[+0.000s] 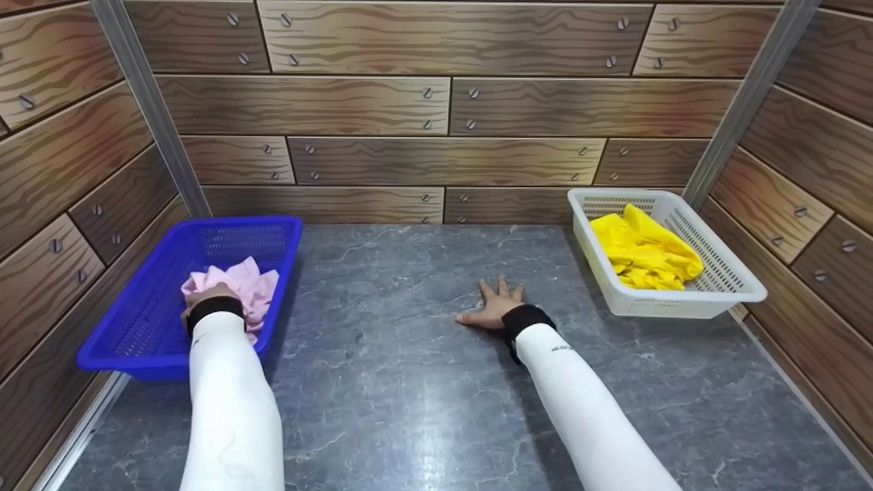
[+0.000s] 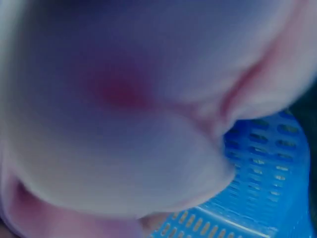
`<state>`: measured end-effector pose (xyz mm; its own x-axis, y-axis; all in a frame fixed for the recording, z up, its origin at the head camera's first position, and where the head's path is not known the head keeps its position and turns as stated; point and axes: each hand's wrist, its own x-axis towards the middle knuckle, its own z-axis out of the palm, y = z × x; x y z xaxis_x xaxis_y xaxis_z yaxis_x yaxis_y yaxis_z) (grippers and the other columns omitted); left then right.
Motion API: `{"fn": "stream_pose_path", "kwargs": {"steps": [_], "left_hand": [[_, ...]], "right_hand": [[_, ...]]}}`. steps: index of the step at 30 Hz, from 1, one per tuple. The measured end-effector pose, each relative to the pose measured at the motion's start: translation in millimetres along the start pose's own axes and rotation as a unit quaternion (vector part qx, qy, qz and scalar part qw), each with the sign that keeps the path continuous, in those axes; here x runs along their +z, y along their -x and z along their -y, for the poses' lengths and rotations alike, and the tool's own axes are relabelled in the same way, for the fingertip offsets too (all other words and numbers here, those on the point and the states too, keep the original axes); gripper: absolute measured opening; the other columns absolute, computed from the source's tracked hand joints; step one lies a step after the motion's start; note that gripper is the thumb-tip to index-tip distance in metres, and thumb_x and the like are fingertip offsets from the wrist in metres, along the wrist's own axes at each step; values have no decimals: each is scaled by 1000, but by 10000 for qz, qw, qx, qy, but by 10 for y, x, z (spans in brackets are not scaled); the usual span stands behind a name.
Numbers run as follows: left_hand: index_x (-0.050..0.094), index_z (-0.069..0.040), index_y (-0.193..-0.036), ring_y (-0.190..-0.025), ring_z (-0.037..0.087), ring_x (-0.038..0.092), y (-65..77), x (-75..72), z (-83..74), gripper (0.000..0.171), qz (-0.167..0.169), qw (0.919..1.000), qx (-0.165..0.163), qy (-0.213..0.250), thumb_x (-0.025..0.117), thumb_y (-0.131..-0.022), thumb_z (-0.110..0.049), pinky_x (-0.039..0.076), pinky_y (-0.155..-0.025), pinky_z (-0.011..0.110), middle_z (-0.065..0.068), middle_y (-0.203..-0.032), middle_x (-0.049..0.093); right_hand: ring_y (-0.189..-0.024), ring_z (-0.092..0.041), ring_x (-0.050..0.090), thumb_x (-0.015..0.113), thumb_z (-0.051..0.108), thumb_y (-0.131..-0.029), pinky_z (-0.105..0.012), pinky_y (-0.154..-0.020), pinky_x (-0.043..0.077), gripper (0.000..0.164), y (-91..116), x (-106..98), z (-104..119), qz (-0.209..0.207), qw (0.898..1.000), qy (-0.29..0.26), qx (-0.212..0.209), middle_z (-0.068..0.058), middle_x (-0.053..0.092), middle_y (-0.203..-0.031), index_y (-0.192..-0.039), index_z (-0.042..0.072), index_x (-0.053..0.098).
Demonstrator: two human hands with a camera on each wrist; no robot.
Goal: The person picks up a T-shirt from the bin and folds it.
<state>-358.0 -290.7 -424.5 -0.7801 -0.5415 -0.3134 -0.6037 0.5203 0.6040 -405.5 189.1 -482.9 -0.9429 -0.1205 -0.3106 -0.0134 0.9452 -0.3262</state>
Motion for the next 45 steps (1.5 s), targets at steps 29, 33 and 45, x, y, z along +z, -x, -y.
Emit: {"fn": "stream_pose_path", "kwargs": {"steps": [29,33,45], "left_hand": [[55,0,-125,-121,45,48,357,289,-1463,45,-2018,8814,3463,2501,69,-83,-5,43,-103,53,32,-125,53],[57,-1,-123,-116,45,51,499,652,-1486,44,-1675,8815,3621,2526,69,-81,-6,44,-97,55,30,-120,58],[58,-3,-112,-97,33,61,843,1786,-1123,31,-707,8877,3120,3311,69,-83,-4,50,-86,45,19,-105,68]], "right_hand": [[-150,-64,-11,61,71,-89,-74,-122,8,106,-23,5,-10,-6,10000,-42,-7,-28,-4,-171,-166,16,13],[-150,-65,-13,59,73,-89,-75,-122,8,107,-141,51,-62,7,10000,55,-30,-28,-7,-171,-167,18,10],[-152,-63,0,52,70,-93,-73,-123,10,97,-56,51,21,-275,9968,-562,-498,-32,11,-169,-163,7,26]]}}
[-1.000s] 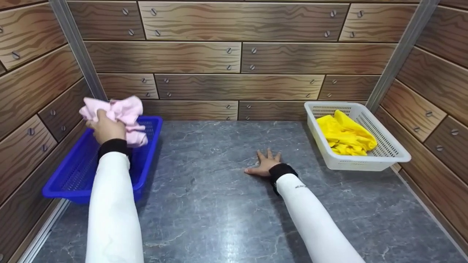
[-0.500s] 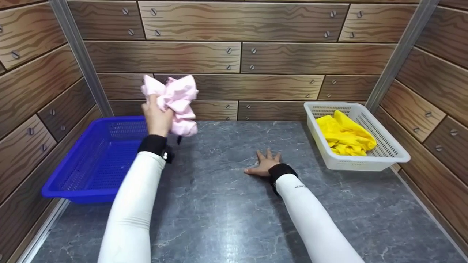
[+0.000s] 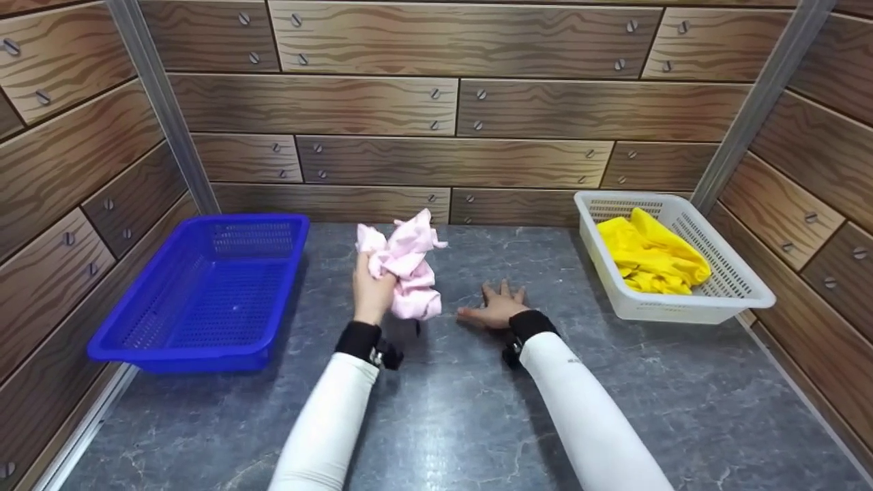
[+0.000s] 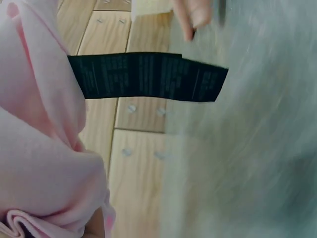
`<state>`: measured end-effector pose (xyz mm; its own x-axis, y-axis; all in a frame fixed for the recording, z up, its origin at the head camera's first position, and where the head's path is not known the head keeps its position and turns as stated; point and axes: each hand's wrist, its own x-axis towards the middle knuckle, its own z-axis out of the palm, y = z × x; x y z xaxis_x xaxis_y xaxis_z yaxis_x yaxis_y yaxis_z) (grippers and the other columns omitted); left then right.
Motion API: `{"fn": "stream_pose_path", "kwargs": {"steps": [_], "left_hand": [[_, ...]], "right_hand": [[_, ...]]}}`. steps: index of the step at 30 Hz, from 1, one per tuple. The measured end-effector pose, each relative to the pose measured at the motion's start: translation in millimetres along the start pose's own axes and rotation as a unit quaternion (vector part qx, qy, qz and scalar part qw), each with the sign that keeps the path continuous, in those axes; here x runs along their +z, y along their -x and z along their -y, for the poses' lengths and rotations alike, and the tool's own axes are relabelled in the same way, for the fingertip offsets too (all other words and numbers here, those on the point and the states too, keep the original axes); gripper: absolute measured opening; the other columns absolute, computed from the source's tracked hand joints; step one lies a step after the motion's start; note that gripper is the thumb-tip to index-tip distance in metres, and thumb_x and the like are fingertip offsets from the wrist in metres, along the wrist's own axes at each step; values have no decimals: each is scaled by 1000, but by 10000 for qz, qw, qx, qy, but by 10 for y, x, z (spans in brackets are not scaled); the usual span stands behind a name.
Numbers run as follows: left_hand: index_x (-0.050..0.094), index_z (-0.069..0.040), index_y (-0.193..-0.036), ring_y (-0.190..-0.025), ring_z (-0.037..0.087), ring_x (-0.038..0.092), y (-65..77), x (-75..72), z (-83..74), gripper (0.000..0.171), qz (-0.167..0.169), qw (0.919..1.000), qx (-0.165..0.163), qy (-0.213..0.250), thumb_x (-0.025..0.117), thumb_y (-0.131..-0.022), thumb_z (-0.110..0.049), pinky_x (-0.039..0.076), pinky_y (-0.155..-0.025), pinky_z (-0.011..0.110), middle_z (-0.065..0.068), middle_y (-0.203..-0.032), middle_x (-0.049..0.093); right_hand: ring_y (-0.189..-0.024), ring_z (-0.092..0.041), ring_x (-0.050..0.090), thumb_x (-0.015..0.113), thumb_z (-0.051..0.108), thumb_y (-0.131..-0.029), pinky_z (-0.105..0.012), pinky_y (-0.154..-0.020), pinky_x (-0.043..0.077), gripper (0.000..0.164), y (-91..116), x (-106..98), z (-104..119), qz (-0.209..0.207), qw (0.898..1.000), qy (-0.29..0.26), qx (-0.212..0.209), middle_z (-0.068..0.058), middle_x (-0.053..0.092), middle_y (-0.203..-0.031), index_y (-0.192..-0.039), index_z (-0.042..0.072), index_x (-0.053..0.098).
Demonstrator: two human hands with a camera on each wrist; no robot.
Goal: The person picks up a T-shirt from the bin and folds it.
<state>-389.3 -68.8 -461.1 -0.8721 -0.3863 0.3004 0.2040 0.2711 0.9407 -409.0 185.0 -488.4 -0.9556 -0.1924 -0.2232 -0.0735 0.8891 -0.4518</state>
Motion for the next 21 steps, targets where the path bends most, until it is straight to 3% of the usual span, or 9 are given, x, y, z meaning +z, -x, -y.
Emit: {"fn": "stream_pose_path", "kwargs": {"steps": [2,3,6,7,8,10,13,17,21], "left_hand": [[56,-3,-113,-100,34,62,88,76,54,33,-67,9996,-245,109,69,-83,-4,50,-89,47,20,-108,68],[55,-2,-115,-102,36,63,126,111,71,35,-92,9991,-381,145,69,-83,-5,51,-91,48,22,-110,68],[49,0,-126,-115,42,61,225,190,72,49,74,9952,-946,255,72,-85,-12,51,-99,50,31,-124,62],[46,1,-131,-121,44,58,254,205,57,55,189,9936,-1095,225,73,-86,-16,50,-102,51,34,-129,58],[42,2,-136,-126,46,54,277,215,40,62,350,9911,-1256,267,74,-87,-21,51,-102,52,36,-135,53],[36,2,-142,-133,46,49,315,213,3,70,712,9864,-1446,335,73,-91,-28,49,-107,51,37,-141,45],[43,5,-139,-128,42,53,341,146,-28,61,1110,9861,-1217,205,70,-94,-28,50,-105,47,34,-139,51],[63,5,-111,-91,25,64,300,-45,-48,31,1142,9915,-598,-195,70,-91,-17,54,-84,35,19,-104,71],[64,-4,-80,-68,12,52,219,-246,-159,20,982,9945,-365,-5,71,-91,-19,44,-64,24,-2,-71,58]], "right_hand": [[-154,-54,18,46,64,-100,-66,-124,18,84,57,38,74,-277,9952,-866,-350,-29,29,-165,-158,4,37],[-152,-51,28,43,58,-104,-64,-124,24,77,93,63,122,-373,9867,-1473,-579,-28,38,-161,-155,1,42],[-133,-39,58,42,43,-109,-55,-114,43,60,222,149,275,-543,9416,-3116,-1156,-24,61,-143,-145,-3,53],[-125,-35,64,44,41,-108,-52,-110,47,56,265,170,323,-571,9312,-3381,-1236,-23,66,-136,-141,-3,57],[-114,-31,68,50,37,-107,-48,-103,52,51,305,185,369,-605,9254,-3501,-1318,-22,70,-128,-135,-3,62],[-94,-18,69,62,32,-101,-38,-90,56,41,378,189,435,-857,9282,-3346,-1381,-15,75,-110,-121,-3,69],[-74,-8,60,74,23,-93,-27,-73,52,25,442,127,472,-1615,9300,-3006,-1363,-4,71,-85,-101,-1,74],[-62,-4,48,71,10,-93,-21,-59,41,14,503,-36,400,-2569,9006,-3255,-1302,5,54,-68,-88,-3,69],[-53,1,35,68,7,-95,-19,-52,29,25,589,-210,357,-2858,8844,-3466,-1269,8,38,-60,-74,1,57]]}}
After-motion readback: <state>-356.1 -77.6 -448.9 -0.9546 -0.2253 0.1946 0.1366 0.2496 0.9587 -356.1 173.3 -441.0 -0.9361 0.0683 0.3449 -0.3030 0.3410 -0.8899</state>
